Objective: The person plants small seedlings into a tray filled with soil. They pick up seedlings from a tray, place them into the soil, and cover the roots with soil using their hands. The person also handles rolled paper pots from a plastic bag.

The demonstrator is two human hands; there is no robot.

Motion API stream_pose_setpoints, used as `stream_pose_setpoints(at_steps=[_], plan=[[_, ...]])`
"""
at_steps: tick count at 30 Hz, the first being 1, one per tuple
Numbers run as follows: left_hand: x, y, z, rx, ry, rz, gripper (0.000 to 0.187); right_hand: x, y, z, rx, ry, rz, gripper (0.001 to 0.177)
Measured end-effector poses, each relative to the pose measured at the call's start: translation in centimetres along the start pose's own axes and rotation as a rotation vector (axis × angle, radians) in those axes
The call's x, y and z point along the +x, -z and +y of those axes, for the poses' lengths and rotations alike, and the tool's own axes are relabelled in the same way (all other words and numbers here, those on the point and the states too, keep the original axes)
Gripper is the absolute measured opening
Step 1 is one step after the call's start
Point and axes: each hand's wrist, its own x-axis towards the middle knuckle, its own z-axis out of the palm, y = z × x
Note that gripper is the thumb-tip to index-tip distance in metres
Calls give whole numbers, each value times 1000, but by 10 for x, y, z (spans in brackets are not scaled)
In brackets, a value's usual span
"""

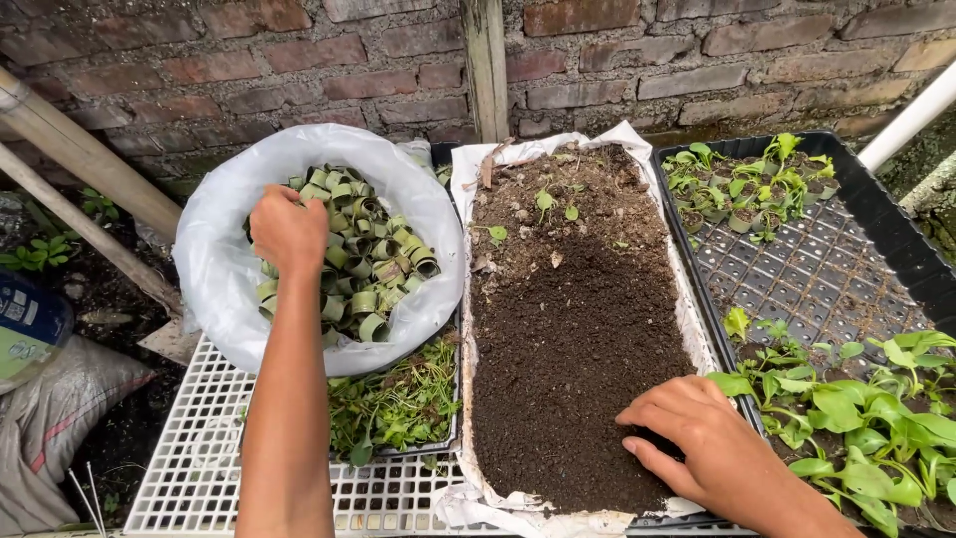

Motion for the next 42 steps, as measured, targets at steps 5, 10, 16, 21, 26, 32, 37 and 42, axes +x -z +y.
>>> stream_pose_setpoints(at_steps=[5, 10, 16, 21, 26, 32, 37, 42], plan=[[-6, -24, 2, 160, -412, -115, 25, 0, -3, 0, 5, -16, -24, 26], [-20, -50, 11, 553, -522, -392, 46, 0, 0, -2, 18, -58, -66, 28], [6, -56, -15, 144, -377, -354, 19, -5, 0, 5, 8, 25, -33, 28], [-7, 10, 7, -388, -130, -533, 14, -6, -3, -1, 15, 63, -43, 25], [-17, 26, 27, -603, 72, -633, 12, -3, -2, -5, 14, 57, -74, 25], [-85, 53, 73, -538, -209, -679, 24, -3, 5, -15, 41, 36, -87, 26], [-75, 65, 84, -447, -295, -360, 20, -1, 2, -13, 37, 35, -80, 25], [6, 26, -1, -20, -289, -234, 45, -2, 0, -6, 28, 32, -90, 26]])
